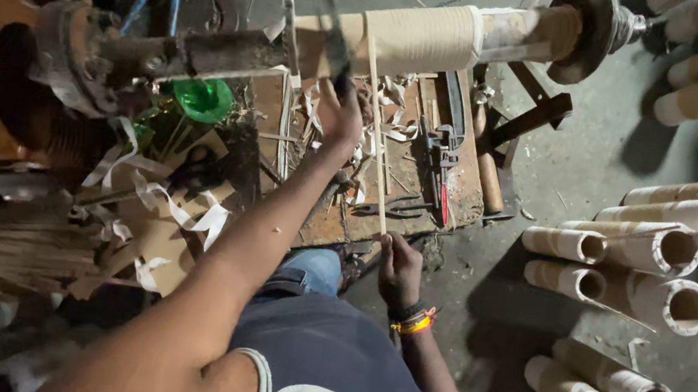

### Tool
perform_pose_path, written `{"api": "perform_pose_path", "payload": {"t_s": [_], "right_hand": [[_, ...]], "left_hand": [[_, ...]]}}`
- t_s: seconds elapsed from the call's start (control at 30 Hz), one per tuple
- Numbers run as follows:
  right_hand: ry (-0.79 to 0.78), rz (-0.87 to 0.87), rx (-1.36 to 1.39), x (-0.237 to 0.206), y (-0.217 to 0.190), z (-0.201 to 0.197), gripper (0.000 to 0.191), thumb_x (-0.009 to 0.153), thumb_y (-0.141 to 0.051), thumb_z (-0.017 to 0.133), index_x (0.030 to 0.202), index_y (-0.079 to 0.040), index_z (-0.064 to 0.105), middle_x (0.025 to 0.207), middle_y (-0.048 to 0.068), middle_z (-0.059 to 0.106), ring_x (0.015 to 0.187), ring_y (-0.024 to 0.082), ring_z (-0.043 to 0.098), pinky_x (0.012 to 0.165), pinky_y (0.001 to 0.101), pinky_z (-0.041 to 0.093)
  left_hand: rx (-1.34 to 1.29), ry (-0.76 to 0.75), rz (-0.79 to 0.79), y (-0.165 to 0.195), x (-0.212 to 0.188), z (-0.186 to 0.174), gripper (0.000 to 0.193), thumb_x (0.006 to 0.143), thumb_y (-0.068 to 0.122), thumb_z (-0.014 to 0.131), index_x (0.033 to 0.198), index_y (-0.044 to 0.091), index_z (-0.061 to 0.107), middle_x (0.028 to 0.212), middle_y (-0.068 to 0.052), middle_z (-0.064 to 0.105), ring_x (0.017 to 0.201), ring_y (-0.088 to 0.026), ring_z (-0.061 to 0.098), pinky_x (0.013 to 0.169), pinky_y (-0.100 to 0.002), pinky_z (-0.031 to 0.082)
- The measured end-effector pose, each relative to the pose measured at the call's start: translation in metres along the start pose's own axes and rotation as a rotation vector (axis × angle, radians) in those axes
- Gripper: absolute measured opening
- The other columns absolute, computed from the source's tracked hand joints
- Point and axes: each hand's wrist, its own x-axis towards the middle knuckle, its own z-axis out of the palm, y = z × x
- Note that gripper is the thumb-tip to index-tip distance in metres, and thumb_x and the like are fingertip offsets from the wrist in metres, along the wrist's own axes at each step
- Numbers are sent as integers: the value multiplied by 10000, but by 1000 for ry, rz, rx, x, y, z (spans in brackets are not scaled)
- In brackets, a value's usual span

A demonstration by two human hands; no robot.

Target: The person winds a strip of paper around a rotating spindle using a wooden stick to guide and press the layers. They adjust the paper feed, trim excess with shears, and continue winding until the roll is complete.

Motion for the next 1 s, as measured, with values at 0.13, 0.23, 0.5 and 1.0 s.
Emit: {"api": "perform_pose_path", "payload": {"t_s": [0.13, 0.23, 0.5, 1.0], "right_hand": [[-2, -25, -8, 54, 8, 4, 283, 1040, -226, 529, 996, -43, 741, 640, 116, 609, 547, 137, 588, 534, 320, 456], [64, -221, -24, 87, 12, 12, 267, 1092, -225, 526, 1022, -51, 716, 802, 118, 654, 664, 103, 600, 576, 299, 467], [77, -99, -109, 122, -3, 20, 270, 1077, -191, 571, 902, -5, 659, 606, 148, 451, 535, 159, 396, 502, 352, 359], [54, 48, -94, -48, 65, -35, 232, 1033, -171, 583, 1031, -13, 751, 622, 160, 577, 595, 82, 483, 537, 334, 436]], "left_hand": [[35, 17, -223, -16, 17, 5, 137, 990, 139, 519, 1120, 109, 492, 649, -36, 632, 424, -104, 543, 340, -283, 436], [-60, 49, 61, -32, 29, 8, 146, 1090, 168, 496, 1109, 47, 417, 649, -12, 570, 468, -82, 543, 407, -247, 435], [337, -56, -48, -4, 34, 10, 236, 1050, 191, 490, 1240, 66, 429, 733, -54, 651, 489, -98, 605, 389, -267, 524], [596, 103, 63, 25, 16, 40, 407, 957, 292, 589, 1237, 12, 497, 971, -266, 686, 847, -422, 688, 749, -525, 543]]}}
